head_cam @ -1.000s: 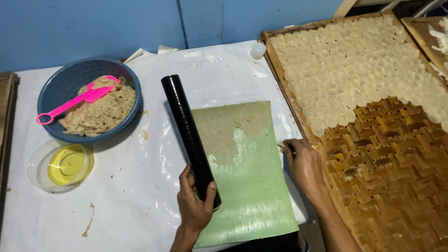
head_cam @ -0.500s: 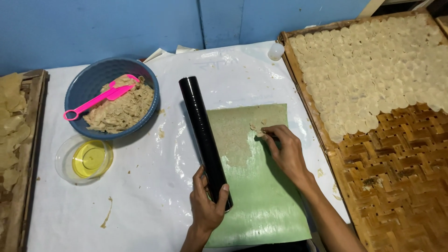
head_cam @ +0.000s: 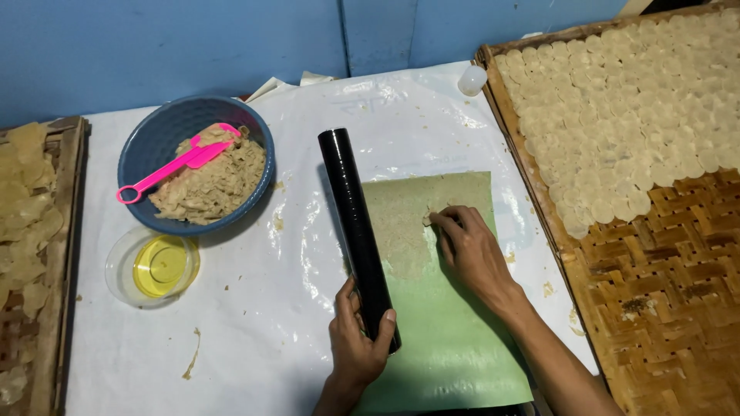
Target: Flattening dough pieces on a leaf using a rolling tool to make crackers.
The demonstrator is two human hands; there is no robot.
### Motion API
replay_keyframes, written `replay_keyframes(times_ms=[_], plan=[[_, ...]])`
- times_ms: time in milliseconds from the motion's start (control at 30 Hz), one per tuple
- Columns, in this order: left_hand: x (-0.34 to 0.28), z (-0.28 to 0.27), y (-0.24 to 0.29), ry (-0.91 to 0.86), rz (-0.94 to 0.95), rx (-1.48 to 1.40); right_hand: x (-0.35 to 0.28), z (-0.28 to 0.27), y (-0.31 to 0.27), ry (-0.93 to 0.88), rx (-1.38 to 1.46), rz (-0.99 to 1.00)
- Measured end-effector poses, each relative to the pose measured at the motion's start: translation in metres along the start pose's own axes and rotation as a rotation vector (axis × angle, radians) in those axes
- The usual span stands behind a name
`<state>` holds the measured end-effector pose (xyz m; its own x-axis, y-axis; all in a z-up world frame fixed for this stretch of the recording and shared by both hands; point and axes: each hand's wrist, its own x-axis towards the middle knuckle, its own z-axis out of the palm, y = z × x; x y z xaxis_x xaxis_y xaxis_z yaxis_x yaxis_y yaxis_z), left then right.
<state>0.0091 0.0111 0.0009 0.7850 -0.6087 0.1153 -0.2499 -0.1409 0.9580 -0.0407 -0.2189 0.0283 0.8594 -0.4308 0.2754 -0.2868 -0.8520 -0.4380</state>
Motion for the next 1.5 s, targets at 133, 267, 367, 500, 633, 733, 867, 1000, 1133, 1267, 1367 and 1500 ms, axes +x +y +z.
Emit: replay_keyframes(times_ms=[133,267,367,500,633,733,867,1000,1133,1267,1367,1500], plan=[[-0.001,0.0,0.0,0.028,0.037,0.021,-0.01,0.0,-0.003,0.01,-0.047,-0.039],[0.001,0.001,0.0,0.018,0.055,0.061,-0.015,-0.002,0.0,0.005,0.002,-0.036],[0.0,0.003,-0.003,0.002,0.065,0.1,-0.019,0.001,0.002,-0.009,-0.025,-0.014],[0.002,0.0,0.006,-0.098,-0.018,0.101,-0.02,-0.002,0.005,-0.014,0.056,0.014],[0.023,-0.01,0.022,-0.208,0.003,0.167,-0.02,-0.01,0.019,0.059,0.192,0.01],[0.05,-0.02,0.03,-0.349,-0.042,0.367,-0.018,-0.006,0.048,0.208,0.26,0.086],[0.078,-0.022,0.027,-0.239,0.073,0.551,-0.003,-0.013,0.061,0.285,0.11,0.111],[0.092,-0.019,0.033,-0.158,0.001,0.478,0.016,-0.012,0.044,0.072,0.049,0.128],[0.104,-0.022,0.03,-0.13,0.041,0.474,0.021,-0.004,0.042,0.059,0.0,0.113],[0.119,-0.028,0.021,-0.148,0.266,0.621,0.012,0.001,0.057,0.075,0.04,0.123],[0.143,-0.031,0.008,-0.175,0.496,0.822,0.007,-0.02,0.064,0.216,0.05,0.063],[0.171,-0.025,-0.002,-0.228,0.775,1.012,0.025,-0.028,0.075,0.44,-0.036,-0.073]])
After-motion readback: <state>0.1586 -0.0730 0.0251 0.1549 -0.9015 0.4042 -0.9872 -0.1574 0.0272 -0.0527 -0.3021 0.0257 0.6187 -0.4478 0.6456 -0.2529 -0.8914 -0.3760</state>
